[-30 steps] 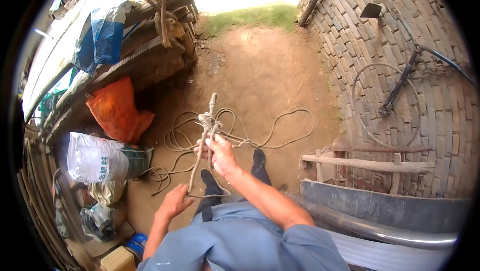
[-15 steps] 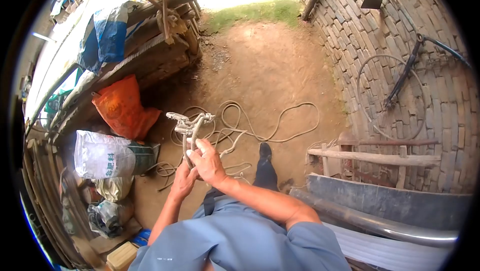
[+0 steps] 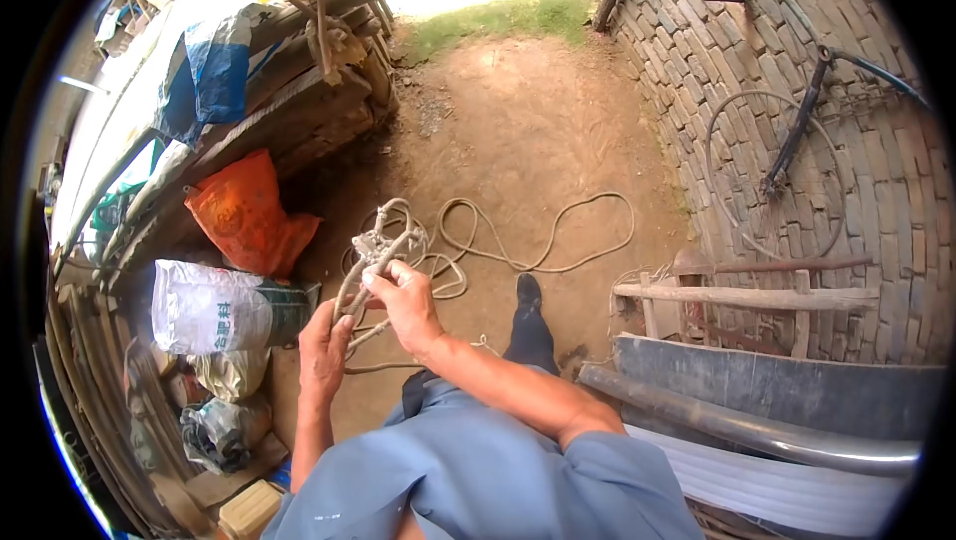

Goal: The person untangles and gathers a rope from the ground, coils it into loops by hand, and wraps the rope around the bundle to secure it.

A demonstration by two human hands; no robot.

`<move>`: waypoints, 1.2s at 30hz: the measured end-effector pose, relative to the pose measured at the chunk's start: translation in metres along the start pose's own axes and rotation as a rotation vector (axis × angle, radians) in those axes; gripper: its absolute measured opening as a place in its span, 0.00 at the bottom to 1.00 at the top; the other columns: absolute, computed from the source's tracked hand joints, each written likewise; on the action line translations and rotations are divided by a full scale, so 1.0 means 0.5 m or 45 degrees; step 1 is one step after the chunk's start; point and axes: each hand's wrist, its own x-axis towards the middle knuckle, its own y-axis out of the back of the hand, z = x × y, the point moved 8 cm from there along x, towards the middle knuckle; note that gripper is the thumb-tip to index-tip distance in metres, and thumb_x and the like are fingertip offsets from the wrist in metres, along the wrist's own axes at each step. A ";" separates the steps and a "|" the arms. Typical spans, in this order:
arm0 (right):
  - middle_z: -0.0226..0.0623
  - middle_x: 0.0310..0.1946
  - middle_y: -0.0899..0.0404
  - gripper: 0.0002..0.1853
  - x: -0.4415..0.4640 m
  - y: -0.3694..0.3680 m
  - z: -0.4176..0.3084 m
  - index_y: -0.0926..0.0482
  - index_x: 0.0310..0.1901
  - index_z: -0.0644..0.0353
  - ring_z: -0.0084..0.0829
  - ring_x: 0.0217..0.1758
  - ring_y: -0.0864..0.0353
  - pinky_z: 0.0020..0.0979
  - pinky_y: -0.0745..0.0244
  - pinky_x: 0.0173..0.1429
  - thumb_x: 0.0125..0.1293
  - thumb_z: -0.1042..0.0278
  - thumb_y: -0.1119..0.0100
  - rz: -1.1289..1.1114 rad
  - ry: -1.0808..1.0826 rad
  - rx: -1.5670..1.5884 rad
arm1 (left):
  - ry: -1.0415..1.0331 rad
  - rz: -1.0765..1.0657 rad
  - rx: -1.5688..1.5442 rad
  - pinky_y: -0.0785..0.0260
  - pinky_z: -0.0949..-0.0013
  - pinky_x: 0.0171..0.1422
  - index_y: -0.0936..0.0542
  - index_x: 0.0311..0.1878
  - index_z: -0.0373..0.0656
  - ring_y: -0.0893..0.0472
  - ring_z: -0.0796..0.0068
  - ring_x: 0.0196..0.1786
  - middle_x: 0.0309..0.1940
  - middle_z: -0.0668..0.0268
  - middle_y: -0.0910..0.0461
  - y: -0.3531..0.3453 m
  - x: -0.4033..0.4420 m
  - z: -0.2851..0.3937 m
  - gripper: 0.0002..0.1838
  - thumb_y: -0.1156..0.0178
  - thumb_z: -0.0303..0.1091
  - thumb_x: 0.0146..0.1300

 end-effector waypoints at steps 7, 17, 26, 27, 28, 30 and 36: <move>0.33 0.42 0.20 0.12 -0.042 -0.079 -0.070 0.22 0.51 0.65 0.22 0.39 0.18 0.26 0.19 0.44 0.75 0.65 0.39 -0.258 0.275 -0.160 | 0.101 0.065 -0.727 0.45 0.81 0.26 0.22 0.51 0.39 0.34 0.89 0.24 0.26 0.77 0.30 0.071 -0.025 -0.037 0.14 0.43 0.41 0.77; 0.37 0.46 0.19 0.20 0.084 0.070 0.084 0.27 0.62 0.65 0.26 0.44 0.16 0.27 0.17 0.43 0.73 0.67 0.38 -0.132 -0.103 -0.230 | -0.122 0.330 -0.888 0.47 0.80 0.25 0.24 0.57 0.34 0.36 0.86 0.23 0.30 0.70 0.28 0.217 -0.040 0.047 0.22 0.37 0.45 0.73; 0.41 0.50 0.21 0.31 0.152 -0.005 0.026 0.32 0.72 0.58 0.29 0.45 0.17 0.29 0.17 0.42 0.69 0.70 0.35 -0.434 -0.005 -0.552 | -0.335 0.349 -0.926 0.51 0.79 0.21 0.25 0.49 0.31 0.40 0.87 0.19 0.29 0.69 0.32 0.266 -0.070 0.123 0.26 0.33 0.50 0.70; 0.40 0.50 0.21 0.27 0.148 -0.027 0.036 0.27 0.69 0.58 0.28 0.45 0.17 0.29 0.18 0.42 0.68 0.70 0.35 -0.551 0.066 -0.708 | -0.374 0.325 -0.946 0.51 0.79 0.21 0.25 0.49 0.31 0.40 0.87 0.19 0.29 0.69 0.32 0.269 -0.074 0.126 0.27 0.33 0.50 0.70; 0.40 0.49 0.21 0.18 0.150 -0.035 0.052 0.20 0.59 0.58 0.29 0.45 0.17 0.30 0.19 0.43 0.68 0.69 0.34 -0.564 0.203 -0.912 | -0.372 0.328 -0.961 0.51 0.79 0.21 0.25 0.49 0.30 0.39 0.87 0.20 0.29 0.69 0.32 0.273 -0.078 0.120 0.27 0.33 0.50 0.69; 0.39 0.48 0.21 0.11 0.128 -0.044 0.066 0.18 0.50 0.60 0.28 0.43 0.17 0.32 0.19 0.46 0.67 0.69 0.35 -0.541 0.354 -1.146 | -0.363 0.400 -0.924 0.50 0.79 0.22 0.25 0.50 0.30 0.39 0.87 0.20 0.29 0.69 0.32 0.283 -0.080 0.116 0.28 0.33 0.50 0.69; 0.38 0.36 0.19 0.09 0.088 -0.032 0.022 0.20 0.45 0.61 0.29 0.39 0.18 0.33 0.22 0.44 0.66 0.68 0.35 -0.631 0.261 -1.096 | -0.344 0.586 -0.868 0.50 0.79 0.23 0.25 0.57 0.30 0.39 0.87 0.20 0.27 0.72 0.31 0.342 -0.085 0.087 0.29 0.35 0.50 0.71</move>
